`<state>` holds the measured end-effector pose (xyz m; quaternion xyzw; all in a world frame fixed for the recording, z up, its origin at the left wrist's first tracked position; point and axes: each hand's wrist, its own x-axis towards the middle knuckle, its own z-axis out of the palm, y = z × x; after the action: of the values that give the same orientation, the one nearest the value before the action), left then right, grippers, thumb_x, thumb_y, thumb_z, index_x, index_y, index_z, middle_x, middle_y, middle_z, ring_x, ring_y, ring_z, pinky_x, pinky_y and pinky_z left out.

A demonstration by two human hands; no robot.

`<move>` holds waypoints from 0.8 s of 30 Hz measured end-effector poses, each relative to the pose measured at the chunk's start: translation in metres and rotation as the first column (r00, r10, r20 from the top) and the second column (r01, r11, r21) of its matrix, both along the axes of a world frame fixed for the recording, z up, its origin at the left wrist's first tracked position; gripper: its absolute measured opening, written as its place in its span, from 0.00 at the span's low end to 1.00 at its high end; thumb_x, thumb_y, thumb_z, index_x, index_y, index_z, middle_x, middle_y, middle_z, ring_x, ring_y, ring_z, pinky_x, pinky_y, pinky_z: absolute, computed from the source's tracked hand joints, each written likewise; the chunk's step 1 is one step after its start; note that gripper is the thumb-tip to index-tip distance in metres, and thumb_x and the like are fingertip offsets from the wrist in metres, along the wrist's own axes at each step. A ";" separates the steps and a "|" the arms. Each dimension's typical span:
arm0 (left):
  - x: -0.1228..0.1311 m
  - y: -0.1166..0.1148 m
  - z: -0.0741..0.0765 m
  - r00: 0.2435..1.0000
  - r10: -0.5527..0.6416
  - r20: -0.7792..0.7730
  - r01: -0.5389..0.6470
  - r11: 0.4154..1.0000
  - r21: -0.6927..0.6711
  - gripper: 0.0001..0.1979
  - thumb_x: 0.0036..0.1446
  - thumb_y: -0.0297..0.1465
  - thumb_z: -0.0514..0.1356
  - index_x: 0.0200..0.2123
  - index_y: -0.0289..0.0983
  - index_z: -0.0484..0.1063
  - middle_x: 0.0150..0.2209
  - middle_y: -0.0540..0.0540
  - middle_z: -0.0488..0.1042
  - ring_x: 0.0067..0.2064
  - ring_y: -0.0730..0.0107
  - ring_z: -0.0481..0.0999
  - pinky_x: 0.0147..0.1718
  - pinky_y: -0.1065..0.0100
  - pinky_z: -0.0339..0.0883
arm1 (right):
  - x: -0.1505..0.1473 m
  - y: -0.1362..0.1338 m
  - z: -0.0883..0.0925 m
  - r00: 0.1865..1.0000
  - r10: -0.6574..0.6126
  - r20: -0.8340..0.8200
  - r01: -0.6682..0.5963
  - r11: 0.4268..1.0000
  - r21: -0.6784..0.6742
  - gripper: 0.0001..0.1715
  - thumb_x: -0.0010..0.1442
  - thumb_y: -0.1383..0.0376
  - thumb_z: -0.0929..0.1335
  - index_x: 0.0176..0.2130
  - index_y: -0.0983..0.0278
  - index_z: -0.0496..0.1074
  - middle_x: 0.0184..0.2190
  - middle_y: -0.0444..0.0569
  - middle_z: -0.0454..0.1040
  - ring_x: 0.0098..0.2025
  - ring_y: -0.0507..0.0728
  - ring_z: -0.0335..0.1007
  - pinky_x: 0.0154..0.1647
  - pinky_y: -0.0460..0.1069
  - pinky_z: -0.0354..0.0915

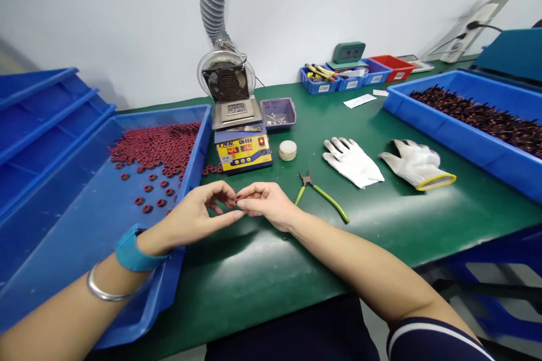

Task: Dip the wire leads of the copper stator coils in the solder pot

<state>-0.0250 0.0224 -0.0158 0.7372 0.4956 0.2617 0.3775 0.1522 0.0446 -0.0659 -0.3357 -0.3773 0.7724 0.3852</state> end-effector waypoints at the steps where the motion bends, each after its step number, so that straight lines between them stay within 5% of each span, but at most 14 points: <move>1: 0.002 0.000 -0.001 1.000 0.025 0.002 -0.025 1.000 -0.011 0.16 0.48 0.43 0.65 0.31 0.37 0.69 0.30 0.46 0.74 0.30 0.70 0.70 0.26 0.71 0.65 | -0.001 -0.001 0.000 0.999 0.015 -0.033 -0.016 1.000 -0.025 0.22 0.33 0.60 0.82 0.28 0.66 0.78 0.26 0.46 0.78 0.26 0.48 0.71 0.28 0.43 0.66; 7: 0.005 0.002 -0.005 1.000 0.011 -0.009 -0.011 0.999 0.044 0.19 0.53 0.44 0.61 0.22 0.37 0.61 0.20 0.52 0.63 0.23 0.76 0.59 0.21 0.72 0.54 | -0.002 -0.007 -0.002 0.987 0.101 -0.128 -0.113 0.990 -0.084 0.19 0.37 0.60 0.81 0.28 0.67 0.78 0.24 0.43 0.76 0.24 0.46 0.69 0.28 0.42 0.65; 13: 0.006 0.000 -0.002 0.999 -0.043 0.017 0.042 0.995 0.091 0.22 0.63 0.41 0.51 0.19 0.37 0.61 0.19 0.50 0.63 0.22 0.75 0.61 0.23 0.70 0.55 | 0.000 -0.010 0.001 0.960 0.218 -0.178 -0.231 0.971 -0.056 0.19 0.39 0.58 0.81 0.29 0.66 0.78 0.26 0.45 0.78 0.24 0.46 0.70 0.30 0.42 0.67; 18: -0.012 0.011 0.007 0.915 0.281 0.290 -0.336 0.928 0.162 0.23 0.63 0.44 0.54 0.18 0.38 0.60 0.18 0.51 0.62 0.22 0.74 0.62 0.25 0.69 0.58 | 0.002 -0.010 0.005 0.956 0.232 -0.181 -0.242 0.970 -0.034 0.19 0.40 0.59 0.81 0.30 0.67 0.79 0.24 0.45 0.77 0.24 0.46 0.70 0.32 0.44 0.69; 20: -0.020 0.014 0.009 0.879 0.327 0.346 -0.392 0.910 0.135 0.24 0.60 0.47 0.56 0.19 0.39 0.59 0.18 0.51 0.62 0.22 0.73 0.63 0.25 0.68 0.60 | 0.002 -0.010 0.005 0.959 0.211 -0.189 -0.221 0.974 -0.038 0.19 0.40 0.59 0.81 0.30 0.67 0.79 0.24 0.45 0.77 0.25 0.47 0.70 0.32 0.44 0.69; 24: -0.018 0.010 0.012 0.981 0.079 0.180 -0.069 0.996 -0.062 0.25 0.51 0.53 0.61 0.21 0.38 0.63 0.19 0.49 0.66 0.23 0.72 0.64 0.23 0.69 0.59 | 0.003 -0.009 0.003 0.966 0.154 -0.206 -0.165 0.986 -0.038 0.19 0.41 0.59 0.81 0.31 0.66 0.80 0.26 0.46 0.78 0.23 0.46 0.69 0.31 0.44 0.68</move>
<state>-0.0425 0.0326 -0.0039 0.6805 0.4931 0.3279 0.4316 0.1548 0.0355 -0.0634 -0.2345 -0.3407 0.8410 0.3488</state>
